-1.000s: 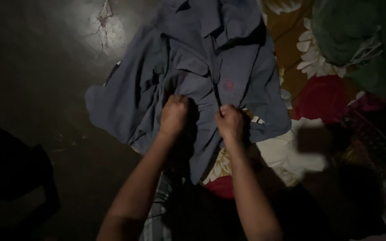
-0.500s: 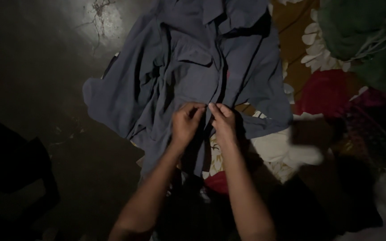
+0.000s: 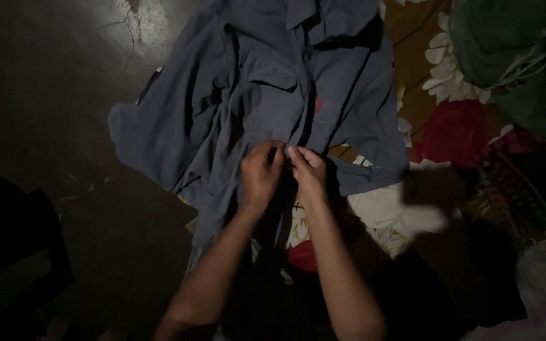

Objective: The person is sorting and folding clothes on a bed and then buttoning a shirt.

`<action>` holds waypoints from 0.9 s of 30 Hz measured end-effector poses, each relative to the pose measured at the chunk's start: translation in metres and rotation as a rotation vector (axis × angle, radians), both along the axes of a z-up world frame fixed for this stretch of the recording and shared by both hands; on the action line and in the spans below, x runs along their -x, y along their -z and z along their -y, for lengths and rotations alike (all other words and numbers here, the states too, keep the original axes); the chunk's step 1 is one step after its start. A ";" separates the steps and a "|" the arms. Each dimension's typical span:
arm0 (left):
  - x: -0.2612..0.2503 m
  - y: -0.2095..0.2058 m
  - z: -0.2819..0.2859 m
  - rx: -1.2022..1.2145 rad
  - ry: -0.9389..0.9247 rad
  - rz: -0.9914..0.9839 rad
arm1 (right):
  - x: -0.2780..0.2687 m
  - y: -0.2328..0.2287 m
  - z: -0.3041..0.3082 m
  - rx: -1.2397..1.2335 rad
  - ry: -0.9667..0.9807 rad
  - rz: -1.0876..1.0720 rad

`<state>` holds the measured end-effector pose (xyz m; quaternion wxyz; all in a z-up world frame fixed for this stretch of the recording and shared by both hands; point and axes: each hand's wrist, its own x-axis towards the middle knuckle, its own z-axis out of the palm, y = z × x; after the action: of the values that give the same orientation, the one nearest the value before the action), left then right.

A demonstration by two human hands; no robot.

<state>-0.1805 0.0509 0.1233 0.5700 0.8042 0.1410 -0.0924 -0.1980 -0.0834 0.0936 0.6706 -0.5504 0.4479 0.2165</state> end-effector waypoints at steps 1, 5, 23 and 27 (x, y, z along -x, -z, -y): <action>0.000 0.002 0.002 0.000 0.000 0.000 | -0.001 -0.001 -0.001 0.000 0.000 0.000; 0.000 0.011 0.006 0.077 -0.082 -0.024 | 0.002 0.010 0.001 0.051 0.044 0.042; -0.013 0.056 -0.017 0.457 0.082 -0.267 | 0.002 0.043 0.008 0.160 -0.173 0.230; -0.012 0.048 -0.015 0.266 0.096 -0.219 | 0.000 0.042 -0.002 0.489 -0.397 0.424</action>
<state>-0.1687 0.0662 0.0757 0.6474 0.7128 0.1502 -0.2242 -0.1984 -0.0813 0.0517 0.5420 -0.8029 0.2223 0.1101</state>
